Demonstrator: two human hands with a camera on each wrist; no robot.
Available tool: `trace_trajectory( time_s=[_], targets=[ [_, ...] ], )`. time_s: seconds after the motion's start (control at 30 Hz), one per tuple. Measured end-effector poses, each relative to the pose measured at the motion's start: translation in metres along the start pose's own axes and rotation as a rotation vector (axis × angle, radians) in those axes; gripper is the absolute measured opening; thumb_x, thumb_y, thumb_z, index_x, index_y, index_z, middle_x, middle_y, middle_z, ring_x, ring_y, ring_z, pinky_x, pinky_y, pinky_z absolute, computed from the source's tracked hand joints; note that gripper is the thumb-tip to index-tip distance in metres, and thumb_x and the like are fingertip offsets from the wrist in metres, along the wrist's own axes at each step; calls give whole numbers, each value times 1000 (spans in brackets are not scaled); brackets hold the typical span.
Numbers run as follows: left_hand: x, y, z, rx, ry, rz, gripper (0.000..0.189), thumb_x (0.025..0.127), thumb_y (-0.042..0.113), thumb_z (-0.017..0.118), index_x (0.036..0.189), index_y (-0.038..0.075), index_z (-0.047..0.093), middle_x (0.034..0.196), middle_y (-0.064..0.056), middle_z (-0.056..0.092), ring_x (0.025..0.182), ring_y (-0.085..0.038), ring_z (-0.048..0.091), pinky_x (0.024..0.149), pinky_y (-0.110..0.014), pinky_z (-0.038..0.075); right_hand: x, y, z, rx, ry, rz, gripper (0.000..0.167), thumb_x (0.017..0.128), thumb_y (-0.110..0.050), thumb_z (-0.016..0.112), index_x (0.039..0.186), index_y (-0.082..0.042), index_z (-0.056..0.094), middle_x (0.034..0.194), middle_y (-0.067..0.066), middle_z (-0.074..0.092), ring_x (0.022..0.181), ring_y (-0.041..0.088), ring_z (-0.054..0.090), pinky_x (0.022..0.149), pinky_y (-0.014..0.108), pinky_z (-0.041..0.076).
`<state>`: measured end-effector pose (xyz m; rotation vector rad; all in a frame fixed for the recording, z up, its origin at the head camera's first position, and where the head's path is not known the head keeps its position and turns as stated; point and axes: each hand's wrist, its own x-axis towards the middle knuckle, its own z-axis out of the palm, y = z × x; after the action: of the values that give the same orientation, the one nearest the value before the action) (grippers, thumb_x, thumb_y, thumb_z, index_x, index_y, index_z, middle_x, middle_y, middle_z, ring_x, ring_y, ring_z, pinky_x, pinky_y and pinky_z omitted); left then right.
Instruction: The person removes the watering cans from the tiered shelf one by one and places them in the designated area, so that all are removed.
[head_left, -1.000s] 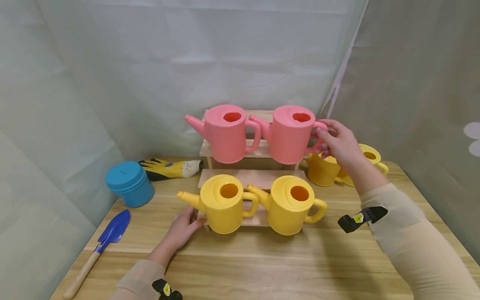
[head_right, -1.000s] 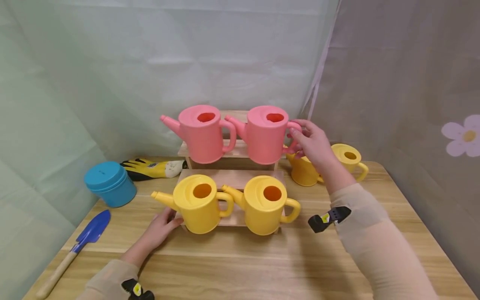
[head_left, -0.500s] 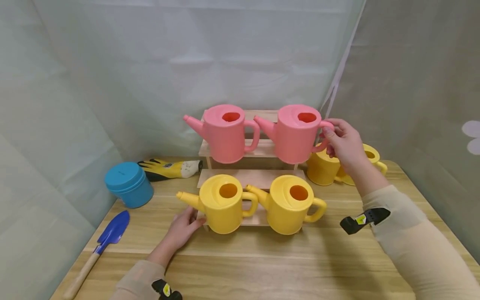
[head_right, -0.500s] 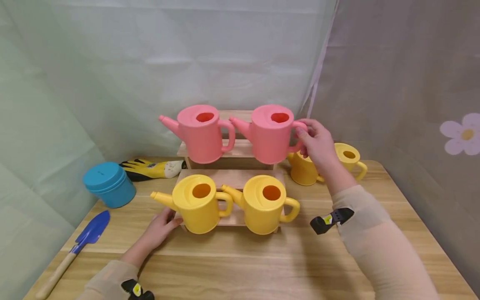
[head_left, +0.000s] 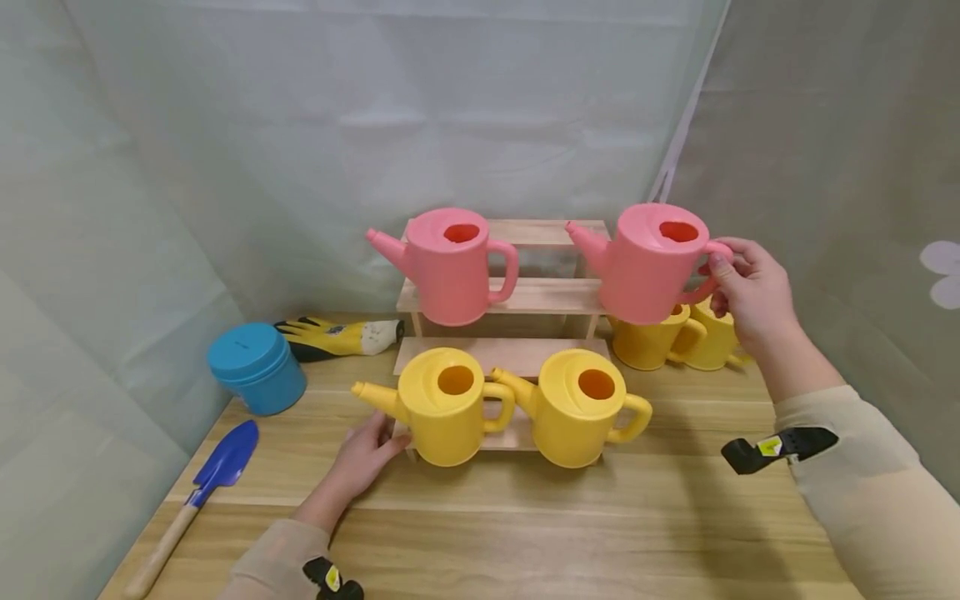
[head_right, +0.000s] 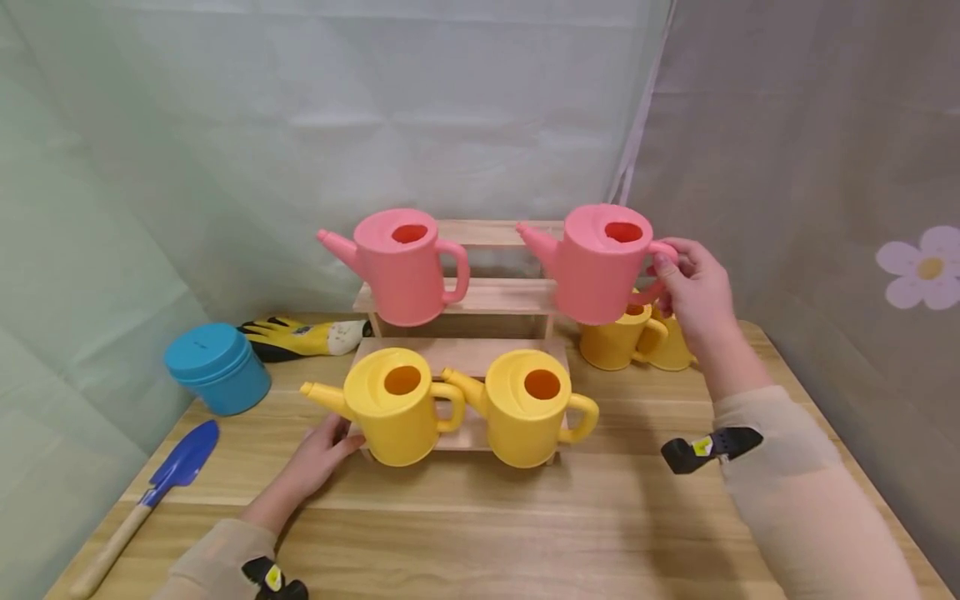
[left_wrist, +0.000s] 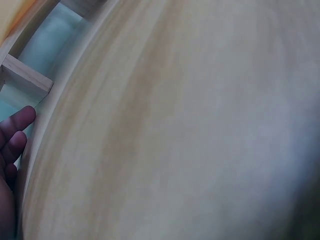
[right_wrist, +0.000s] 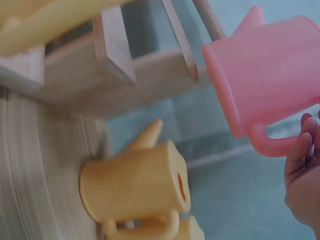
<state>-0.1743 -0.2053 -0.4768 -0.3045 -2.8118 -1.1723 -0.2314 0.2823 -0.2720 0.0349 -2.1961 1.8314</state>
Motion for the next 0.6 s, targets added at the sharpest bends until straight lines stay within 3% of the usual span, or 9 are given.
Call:
trace_trajectory(
  time_s=[0.2, 0.6],
  targets=[
    [0, 0, 0, -1, -7, -7, 34, 89, 37, 58, 115, 18, 50, 70, 2, 45, 68, -16, 43, 71, -37, 30, -2, 0, -32, 113, 64, 37, 41, 82, -34, 64, 119, -19, 55, 97, 2, 59, 61, 14, 50, 54, 19, 45],
    [0, 0, 1, 8, -23, -25, 32, 89, 38, 57, 112, 17, 49, 72, 1, 45, 71, -17, 44, 76, -41, 25, 0, 15, -83, 243, 195, 8, 32, 80, -25, 68, 109, -17, 58, 82, -4, 63, 51, 9, 53, 46, 17, 42]
  ],
)
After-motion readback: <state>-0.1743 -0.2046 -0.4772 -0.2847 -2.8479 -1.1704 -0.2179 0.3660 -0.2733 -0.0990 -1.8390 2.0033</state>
